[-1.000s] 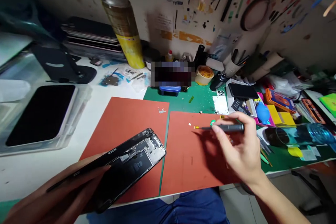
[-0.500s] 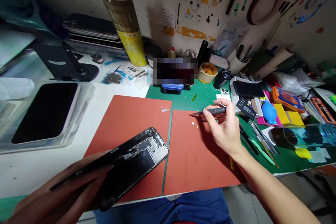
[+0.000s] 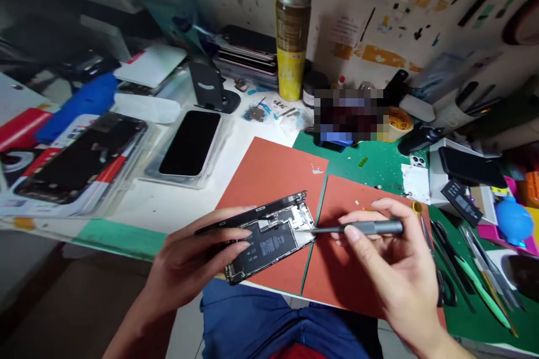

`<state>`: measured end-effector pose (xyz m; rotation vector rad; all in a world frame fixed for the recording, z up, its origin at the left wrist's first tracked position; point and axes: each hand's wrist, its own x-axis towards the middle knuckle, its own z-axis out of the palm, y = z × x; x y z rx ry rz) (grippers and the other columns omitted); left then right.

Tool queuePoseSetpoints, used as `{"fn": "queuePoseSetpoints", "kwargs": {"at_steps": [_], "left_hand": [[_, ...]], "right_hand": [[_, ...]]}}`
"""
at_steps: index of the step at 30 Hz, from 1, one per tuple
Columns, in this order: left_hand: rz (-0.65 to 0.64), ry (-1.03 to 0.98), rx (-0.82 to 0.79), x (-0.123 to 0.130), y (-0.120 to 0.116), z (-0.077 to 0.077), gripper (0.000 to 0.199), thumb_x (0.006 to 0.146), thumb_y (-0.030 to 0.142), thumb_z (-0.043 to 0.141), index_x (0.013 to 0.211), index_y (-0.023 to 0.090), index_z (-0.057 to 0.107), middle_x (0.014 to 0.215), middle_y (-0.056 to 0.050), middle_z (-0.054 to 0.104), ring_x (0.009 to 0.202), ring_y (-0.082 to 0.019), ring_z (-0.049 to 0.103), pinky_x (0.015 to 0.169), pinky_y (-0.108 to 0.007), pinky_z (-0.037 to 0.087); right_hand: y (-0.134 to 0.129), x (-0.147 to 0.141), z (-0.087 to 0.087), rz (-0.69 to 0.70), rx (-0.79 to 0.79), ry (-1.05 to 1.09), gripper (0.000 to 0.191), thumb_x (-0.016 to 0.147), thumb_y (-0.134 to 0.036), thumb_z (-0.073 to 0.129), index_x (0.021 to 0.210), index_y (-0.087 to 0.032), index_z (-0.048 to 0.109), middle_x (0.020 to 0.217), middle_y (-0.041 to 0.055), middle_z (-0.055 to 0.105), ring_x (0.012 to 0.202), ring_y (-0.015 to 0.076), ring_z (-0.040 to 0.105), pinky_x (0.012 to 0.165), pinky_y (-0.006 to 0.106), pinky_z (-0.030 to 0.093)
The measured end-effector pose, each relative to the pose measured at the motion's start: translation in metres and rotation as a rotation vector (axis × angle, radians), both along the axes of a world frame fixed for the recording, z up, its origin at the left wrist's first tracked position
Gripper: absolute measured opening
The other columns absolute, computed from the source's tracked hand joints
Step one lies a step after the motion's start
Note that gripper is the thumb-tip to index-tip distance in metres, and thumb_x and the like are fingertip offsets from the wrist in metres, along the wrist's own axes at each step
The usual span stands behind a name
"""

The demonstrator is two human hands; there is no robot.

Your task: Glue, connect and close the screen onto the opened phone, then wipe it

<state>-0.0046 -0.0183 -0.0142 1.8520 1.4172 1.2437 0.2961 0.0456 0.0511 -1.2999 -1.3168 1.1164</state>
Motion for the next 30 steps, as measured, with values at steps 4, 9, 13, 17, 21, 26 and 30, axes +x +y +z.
{"fn": "queuePoseSetpoints", "kwargs": {"at_steps": [4,9,13,17,21,26,30], "left_hand": [[-0.015,-0.003,0.018,0.002,0.002,0.003,0.016,0.098,0.013,0.076,0.111,0.023,0.079,0.142,-0.008,0.074,0.123,-0.019,0.077,0.104,-0.027,0.063],[-0.011,0.019,0.028,0.001,0.004,0.002,0.009,0.096,0.018,0.080,0.104,0.022,0.080,0.141,-0.010,0.076,0.122,-0.021,0.078,0.104,-0.033,0.064],[-0.029,-0.046,0.061,0.001,0.004,0.001,0.007,0.097,0.018,0.079,0.103,0.020,0.079,0.140,-0.012,0.076,0.123,-0.023,0.078,0.103,-0.035,0.064],[-0.037,-0.076,0.080,0.002,0.005,-0.001,0.007,0.096,0.016,0.080,0.102,0.019,0.079,0.140,-0.013,0.076,0.124,-0.023,0.077,0.103,-0.034,0.064],[-0.026,-0.062,0.086,0.003,0.005,-0.001,0.005,0.097,0.015,0.078,0.099,0.019,0.078,0.139,-0.012,0.077,0.123,-0.021,0.077,0.104,-0.032,0.063],[-0.032,-0.059,0.087,0.003,0.005,0.000,0.006,0.098,0.013,0.076,0.099,0.019,0.078,0.139,-0.011,0.076,0.125,-0.021,0.076,0.104,-0.032,0.063],[-0.033,-0.057,0.091,0.003,0.005,-0.001,0.005,0.099,0.014,0.076,0.099,0.018,0.078,0.138,-0.012,0.077,0.126,-0.021,0.076,0.106,-0.033,0.063]], "right_hand": [[-0.016,-0.023,-0.012,0.055,-0.028,0.031,0.042,0.089,-0.032,0.088,0.124,-0.031,0.065,0.107,0.0054,0.085,0.083,0.0186,0.082,0.066,0.022,0.066],[-0.020,-0.041,-0.018,0.083,0.001,0.013,0.042,0.089,-0.031,0.087,0.124,-0.030,0.065,0.106,0.0047,0.086,0.092,0.0186,0.084,0.074,0.019,0.067],[-0.021,-0.048,-0.015,0.117,0.051,-0.017,0.039,0.090,-0.029,0.086,0.122,-0.030,0.064,0.105,0.0046,0.086,0.095,0.0189,0.085,0.082,0.020,0.068],[-0.021,-0.053,-0.013,0.113,0.076,-0.043,0.038,0.089,-0.029,0.085,0.120,-0.029,0.063,0.103,0.0043,0.087,0.094,0.0187,0.085,0.085,0.019,0.068],[-0.021,-0.057,-0.012,0.116,0.082,-0.050,0.036,0.089,-0.029,0.086,0.118,-0.029,0.064,0.101,0.0044,0.087,0.094,0.0182,0.085,0.089,0.018,0.067],[-0.022,-0.057,-0.011,0.122,0.075,-0.042,0.036,0.089,-0.030,0.086,0.119,-0.029,0.065,0.102,0.0051,0.087,0.095,0.0194,0.085,0.089,0.019,0.067],[-0.022,-0.055,-0.013,0.115,0.065,-0.033,0.037,0.089,-0.030,0.086,0.119,-0.029,0.065,0.102,0.0049,0.087,0.094,0.0197,0.085,0.089,0.020,0.068]]}}
